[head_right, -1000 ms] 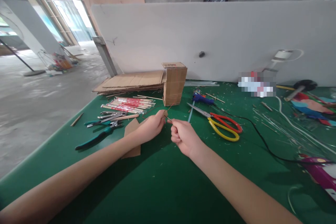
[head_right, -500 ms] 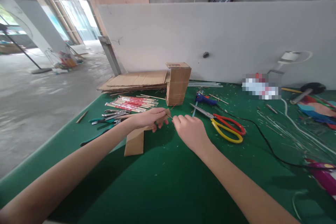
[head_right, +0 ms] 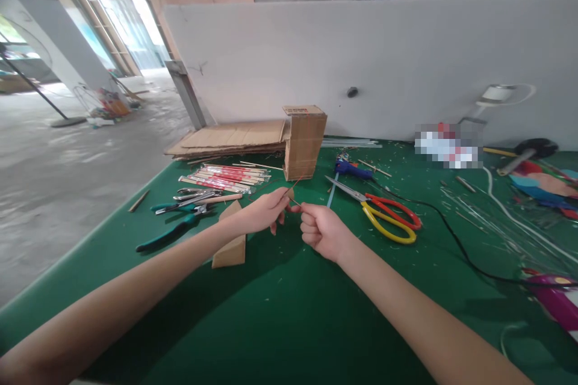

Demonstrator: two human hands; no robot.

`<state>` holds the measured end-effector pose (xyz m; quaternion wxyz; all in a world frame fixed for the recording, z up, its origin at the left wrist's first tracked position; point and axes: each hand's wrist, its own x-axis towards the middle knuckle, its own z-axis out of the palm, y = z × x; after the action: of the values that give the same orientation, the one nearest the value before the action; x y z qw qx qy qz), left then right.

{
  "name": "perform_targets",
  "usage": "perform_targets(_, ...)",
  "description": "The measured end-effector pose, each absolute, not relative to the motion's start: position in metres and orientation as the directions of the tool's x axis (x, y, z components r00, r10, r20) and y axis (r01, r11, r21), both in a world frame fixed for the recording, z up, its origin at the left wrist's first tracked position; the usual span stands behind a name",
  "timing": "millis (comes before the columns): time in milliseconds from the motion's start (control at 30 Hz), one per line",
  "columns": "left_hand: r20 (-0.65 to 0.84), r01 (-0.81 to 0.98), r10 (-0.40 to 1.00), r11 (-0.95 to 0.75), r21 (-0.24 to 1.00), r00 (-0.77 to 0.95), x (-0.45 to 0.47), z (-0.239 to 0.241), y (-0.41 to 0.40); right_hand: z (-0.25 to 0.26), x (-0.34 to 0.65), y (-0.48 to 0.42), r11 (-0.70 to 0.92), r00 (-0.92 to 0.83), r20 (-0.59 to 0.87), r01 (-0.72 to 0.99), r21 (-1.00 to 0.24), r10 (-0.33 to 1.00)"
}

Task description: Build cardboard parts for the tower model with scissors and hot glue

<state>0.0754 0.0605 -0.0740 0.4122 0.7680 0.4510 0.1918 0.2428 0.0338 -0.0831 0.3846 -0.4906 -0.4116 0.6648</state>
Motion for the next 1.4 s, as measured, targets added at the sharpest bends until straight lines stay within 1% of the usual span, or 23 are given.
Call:
perform_targets(133,-0.029,0.562,0.820,-0.365,0.742,0.571,0.079,-0.063,0.053,-0.083,0.239,0.032,-0.377,-0.258,-0.326,-0.179,-0.909,0.910)
perform_targets(200,-0.010,0.534,0.804,-0.385,0.753,0.594,0.078,-0.063,0.055,-0.085,0.236,0.029,-0.340,-0.246,-0.290,-0.190,-0.921,0.925)
perform_targets(233,-0.005,0.516,0.801,-0.381,0.767,0.598,0.077,-0.064,0.057,-0.085,0.235,0.028,-0.302,-0.235,-0.260,-0.166,-0.939,0.937)
perform_targets(300,0.000,0.490,0.811,-0.352,0.798,0.585,0.073,-0.064,0.063,-0.085,0.236,0.027,-0.156,-0.198,-0.148,-0.022,-0.988,0.969)
perform_targets(333,0.003,0.478,0.823,-0.333,0.813,0.568,0.071,-0.064,0.066,-0.085,0.237,0.026,-0.043,-0.176,-0.060,0.099,-0.994,0.983)
perform_targets(367,0.004,0.464,0.835,-0.310,0.830,0.550,0.070,-0.063,0.068,-0.083,0.239,0.026,0.081,-0.161,0.043,0.237,-0.968,0.986)
perform_targets(433,-0.001,0.418,0.851,-0.257,0.871,0.525,0.066,-0.059,0.073,-0.079,0.245,0.025,0.293,-0.158,0.248,0.476,-0.829,0.956)
perform_targets(467,-0.008,0.387,0.854,-0.228,0.893,0.521,0.064,-0.058,0.075,-0.077,0.248,0.024,0.362,-0.165,0.328,0.553,-0.751,0.930)
perform_targets(500,-0.017,0.354,0.855,-0.197,0.914,0.518,0.062,-0.057,0.076,-0.075,0.250,0.024,0.403,-0.169,0.383,0.599,-0.692,0.908)
perform_targets(567,-0.039,0.295,0.858,-0.133,0.946,0.512,0.060,-0.055,0.078,-0.073,0.253,0.022,0.437,-0.169,0.436,0.631,-0.641,0.884)
perform_targets(667,-0.097,0.221,0.852,-0.023,0.975,0.515,0.059,-0.056,0.077,-0.073,0.253,0.019,0.453,-0.193,0.433,0.614,-0.646,0.880)
perform_targets(733,-0.124,0.207,0.831,0.011,0.978,0.541,0.060,-0.057,0.075,-0.076,0.251,0.018,0.462,-0.219,0.420,0.596,-0.657,0.881)
perform_targets(800,-0.129,0.254,0.804,-0.029,0.967,0.581,0.062,-0.057,0.072,-0.079,0.250,0.018,0.470,-0.229,0.423,0.592,-0.654,0.877)
perform_targets(900,-0.130,0.339,0.772,-0.116,0.933,0.622,0.064,-0.057,0.068,-0.083,0.249,0.019,0.512,-0.300,0.425,0.628,-0.586,0.854)
perform_targets(967,-0.137,0.340,0.778,-0.103,0.935,0.614,0.064,-0.057,0.066,-0.085,0.249,0.020,0.538,-0.373,0.393,0.666,-0.517,0.840)
perform_targets(1033,-0.135,0.316,0.795,-0.074,0.946,0.592,0.065,-0.056,0.065,-0.086,0.250,0.020,0.536,-0.405,0.357,0.701,-0.470,0.842)
perform_targets(1100,-0.110,0.302,0.815,-0.082,0.950,0.568,0.067,-0.054,0.063,-0.087,0.249,0.020,0.511,-0.380,0.352,0.731,-0.452,0.855)
perform_targets(1233,-0.026,0.330,0.849,-0.177,0.927,0.528,0.074,-0.053,0.059,-0.085,0.247,0.018,0.448,-0.305,0.363,0.786,-0.425,0.880)
perform_targets(1267,0.000,0.330,0.852,-0.203,0.922,0.524,0.076,-0.054,0.059,-0.084,0.246,0.018,0.438,-0.295,0.357,0.782,-0.444,0.886)
perform_targets(1300,0.024,0.325,0.852,-0.226,0.918,0.523,0.076,-0.055,0.059,-0.083,0.245,0.018,0.423,-0.279,0.340,0.758,-0.496,0.898)
perform_targets(1333,0.043,0.318,0.850,-0.242,0.917,0.524,0.076,-0.056,0.059,-0.081,0.244,0.018,0.388,-0.254,0.300,0.706,-0.592,0.920)
perform_targets(1367,0.053,0.312,0.847,-0.252,0.916,0.529,0.074,-0.058,0.061,-0.080,0.243,0.019,0.320,-0.224,0.229,0.614,-0.721,0.947)
perform_targets(1400,0.055,0.311,0.842,-0.258,0.915,0.536,0.073,-0.059,0.062,-0.078,0.241,0.019,0.212,-0.203,0.128,0.477,-0.853,0.971)
